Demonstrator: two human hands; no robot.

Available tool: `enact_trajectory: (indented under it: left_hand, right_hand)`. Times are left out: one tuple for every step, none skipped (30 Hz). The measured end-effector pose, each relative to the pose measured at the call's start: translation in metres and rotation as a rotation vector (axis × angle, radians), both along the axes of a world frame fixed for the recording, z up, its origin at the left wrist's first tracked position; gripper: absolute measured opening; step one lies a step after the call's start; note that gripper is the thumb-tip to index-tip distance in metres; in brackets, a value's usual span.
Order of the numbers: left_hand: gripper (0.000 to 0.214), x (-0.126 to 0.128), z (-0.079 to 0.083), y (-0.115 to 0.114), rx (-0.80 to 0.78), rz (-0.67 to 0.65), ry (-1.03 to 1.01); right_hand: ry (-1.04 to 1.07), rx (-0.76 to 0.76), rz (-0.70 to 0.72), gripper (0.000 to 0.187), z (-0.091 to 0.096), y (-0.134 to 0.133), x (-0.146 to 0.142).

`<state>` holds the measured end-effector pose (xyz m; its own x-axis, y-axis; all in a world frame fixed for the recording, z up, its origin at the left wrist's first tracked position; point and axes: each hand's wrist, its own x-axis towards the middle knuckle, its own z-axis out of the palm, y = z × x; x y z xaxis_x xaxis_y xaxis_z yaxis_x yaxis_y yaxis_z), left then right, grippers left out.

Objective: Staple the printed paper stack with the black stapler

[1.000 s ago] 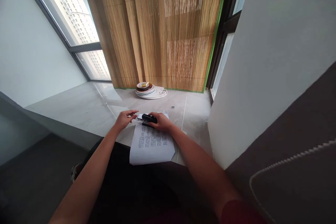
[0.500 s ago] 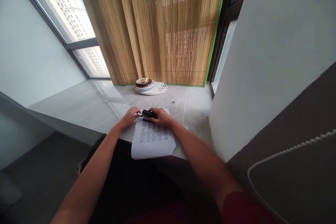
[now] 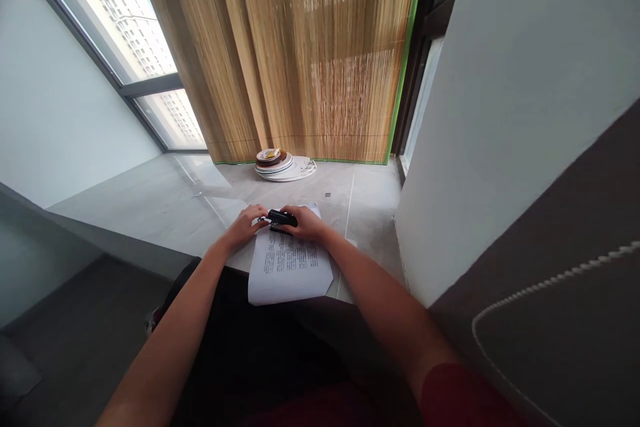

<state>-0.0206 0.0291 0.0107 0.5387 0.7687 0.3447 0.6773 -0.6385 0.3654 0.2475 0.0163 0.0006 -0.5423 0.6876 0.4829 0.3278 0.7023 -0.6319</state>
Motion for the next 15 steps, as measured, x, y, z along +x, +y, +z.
enact_trajectory:
  left_hand:
    - [0.015, -0.001, 0.001, 0.0, 0.005, 0.006, 0.0]
    - [0.015, -0.003, 0.002, 0.0, 0.012, 0.014, 0.0]
    - [0.015, -0.006, 0.003, 0.0, 0.019, 0.027, 0.0]
    - [0.015, -0.009, 0.004, -0.001, 0.025, 0.045, -0.001]
    - [0.015, -0.012, 0.004, -0.001, 0.027, 0.066, -0.002]
    - [0.016, -0.015, 0.005, -0.001, 0.026, 0.088, -0.004]
    - [0.017, -0.018, 0.006, -0.001, 0.023, 0.109, -0.006]
    - [0.018, -0.02, 0.006, -0.002, 0.018, 0.126, -0.008]
    - [0.02, -0.022, 0.006, -0.002, 0.011, 0.138, -0.008]
    - [0.021, -0.024, 0.006, -0.002, 0.004, 0.145, -0.008]
    - [0.022, -0.025, 0.007, -0.002, -0.002, 0.15, -0.009]
    - [0.023, -0.026, 0.007, -0.002, -0.006, 0.152, -0.013]
    - [0.023, -0.027, 0.007, -0.002, -0.01, 0.151, -0.021]
    - [0.023, -0.028, 0.008, -0.001, -0.012, 0.15, -0.033]
    - [0.022, -0.029, 0.009, -0.001, -0.012, 0.149, -0.049]
  right_hand:
    - [0.005, 0.002, 0.003, 0.035, 0.0, 0.0, 0.0]
    - [0.011, 0.003, 0.007, 0.035, 0.001, 0.0, 0.0]
    - [0.015, 0.004, 0.011, 0.036, 0.001, 0.0, 0.0]
    - [0.017, 0.004, 0.014, 0.036, 0.001, 0.0, 0.0]
    - [0.016, 0.004, 0.015, 0.036, 0.001, 0.0, 0.001]
    - [0.012, 0.003, 0.014, 0.036, 0.001, 0.0, 0.001]
    - [0.007, 0.0, 0.012, 0.036, 0.001, 0.0, 0.001]
    - [0.002, -0.004, 0.011, 0.036, 0.001, 0.0, 0.001]
    - [-0.001, -0.008, 0.01, 0.036, 0.002, 0.0, 0.001]
    - [-0.003, -0.011, 0.01, 0.036, 0.002, -0.001, 0.001]
    - [-0.003, -0.013, 0.01, 0.036, 0.002, -0.001, 0.001]
    - [0.0, -0.013, 0.01, 0.036, 0.003, -0.001, 0.001]
    - [0.004, -0.012, 0.011, 0.035, 0.003, -0.001, 0.001]
    - [0.009, -0.01, 0.012, 0.035, 0.002, -0.001, 0.001]
    - [0.012, -0.009, 0.013, 0.035, 0.002, 0.0, 0.001]
